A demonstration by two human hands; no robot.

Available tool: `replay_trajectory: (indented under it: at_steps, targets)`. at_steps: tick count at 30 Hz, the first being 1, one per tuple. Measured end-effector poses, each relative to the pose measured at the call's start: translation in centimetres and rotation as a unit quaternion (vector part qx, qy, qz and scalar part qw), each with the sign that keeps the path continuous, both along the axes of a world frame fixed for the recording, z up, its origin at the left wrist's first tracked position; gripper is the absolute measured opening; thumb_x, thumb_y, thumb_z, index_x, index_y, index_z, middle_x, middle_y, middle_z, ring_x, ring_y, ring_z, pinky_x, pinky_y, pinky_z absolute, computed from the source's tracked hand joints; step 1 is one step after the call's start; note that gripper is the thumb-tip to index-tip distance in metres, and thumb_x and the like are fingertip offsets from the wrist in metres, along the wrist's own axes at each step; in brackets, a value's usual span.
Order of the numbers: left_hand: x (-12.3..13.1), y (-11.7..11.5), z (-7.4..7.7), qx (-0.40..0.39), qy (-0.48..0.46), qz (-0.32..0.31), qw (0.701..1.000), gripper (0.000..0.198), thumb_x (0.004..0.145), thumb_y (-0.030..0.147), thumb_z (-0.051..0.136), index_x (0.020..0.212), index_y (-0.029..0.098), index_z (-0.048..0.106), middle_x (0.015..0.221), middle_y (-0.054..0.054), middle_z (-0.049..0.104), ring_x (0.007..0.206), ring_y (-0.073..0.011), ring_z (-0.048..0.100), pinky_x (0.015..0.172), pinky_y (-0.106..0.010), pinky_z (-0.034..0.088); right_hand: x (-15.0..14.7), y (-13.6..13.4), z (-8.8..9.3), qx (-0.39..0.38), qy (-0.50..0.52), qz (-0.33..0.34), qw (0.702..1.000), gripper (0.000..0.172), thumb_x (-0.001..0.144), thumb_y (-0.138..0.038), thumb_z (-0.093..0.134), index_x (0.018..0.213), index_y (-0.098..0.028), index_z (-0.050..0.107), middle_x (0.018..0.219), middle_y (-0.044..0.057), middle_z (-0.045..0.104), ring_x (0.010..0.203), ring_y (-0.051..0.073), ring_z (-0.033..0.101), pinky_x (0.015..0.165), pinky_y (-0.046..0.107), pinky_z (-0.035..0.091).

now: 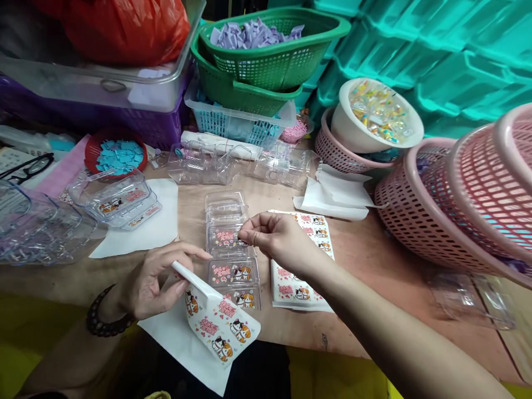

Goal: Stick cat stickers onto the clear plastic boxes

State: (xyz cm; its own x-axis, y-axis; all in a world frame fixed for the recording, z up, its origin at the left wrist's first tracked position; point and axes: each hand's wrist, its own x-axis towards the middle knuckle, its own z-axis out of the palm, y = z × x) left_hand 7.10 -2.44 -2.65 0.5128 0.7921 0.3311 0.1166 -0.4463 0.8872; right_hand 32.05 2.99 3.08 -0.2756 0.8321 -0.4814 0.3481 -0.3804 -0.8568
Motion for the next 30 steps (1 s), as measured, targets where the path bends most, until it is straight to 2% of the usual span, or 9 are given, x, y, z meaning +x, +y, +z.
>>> replay_trajectory:
  at_steps: [4,9,13,18,24,30]
  targets:
    - [-0.2,-0.1,-0.1,0.007,0.015,0.005,1.000,0.013,0.074,0.008,0.056,0.082,0.018,0.059,0.101,-0.012,0.072,0.111,-0.0287,0.066,0.083,-0.036,0.054,-0.5,0.4,-0.7,-0.006,-0.025,0.005,1.000,0.045,0.060,-0.055,0.083,0.074,-0.015,0.067,0.060,-0.002,0.059,0.051,0.007,0.040,0.047,0.025,0.028]
    - [-0.2,-0.1,-0.3,0.015,0.023,0.001,1.000,0.011,0.076,0.010,0.055,0.084,0.018,0.058,0.106,-0.013,0.070,0.112,-0.0288,0.065,0.086,-0.037,0.053,-0.9,0.8,-0.6,-0.003,-0.031,0.014,0.999,0.042,0.059,-0.053,0.084,0.071,-0.016,0.066,0.056,-0.003,0.056,0.051,0.009,0.043,0.048,0.026,0.030]
    - [0.0,-0.2,-0.5,0.013,0.015,0.005,1.000,0.011,0.076,0.010,0.054,0.083,0.018,0.058,0.112,-0.014,0.069,0.113,-0.0281,0.065,0.087,-0.036,0.053,-1.0,1.1,-0.6,-0.012,-0.030,0.009,0.999,0.041,0.057,-0.050,0.086,0.069,-0.016,0.066,0.058,-0.002,0.059,0.054,0.010,0.048,0.050,0.026,0.033]
    - [0.0,-0.3,-0.4,0.012,0.005,-0.001,1.000,0.012,0.077,0.009,0.054,0.083,0.017,0.059,0.112,-0.014,0.070,0.118,-0.0282,0.063,0.089,-0.036,0.051,-1.0,1.3,-0.9,-0.005,-0.026,0.011,1.000,0.040,0.057,-0.047,0.087,0.070,-0.015,0.068,0.066,0.001,0.067,0.060,0.011,0.054,0.056,0.027,0.039]
    - [0.0,-0.2,-0.5,0.015,0.009,-0.001,1.000,0.012,0.077,0.009,0.054,0.084,0.017,0.060,0.122,-0.016,0.067,0.123,-0.0294,0.061,0.093,-0.036,0.051,-1.2,1.4,-0.7,0.001,-0.033,0.008,0.999,0.034,0.059,-0.042,0.088,0.068,-0.015,0.069,0.065,0.001,0.068,0.062,0.012,0.058,0.064,0.028,0.044]
    - [0.2,-0.1,-0.4,0.027,0.024,-0.019,0.999,0.012,0.079,0.009,0.053,0.085,0.017,0.058,0.110,-0.015,0.072,0.132,-0.0311,0.054,0.095,-0.037,0.049,-1.2,1.3,-0.9,0.007,-0.053,0.007,0.999,0.034,0.059,-0.043,0.087,0.069,-0.015,0.070,0.067,0.002,0.069,0.064,0.013,0.060,0.066,0.029,0.045]
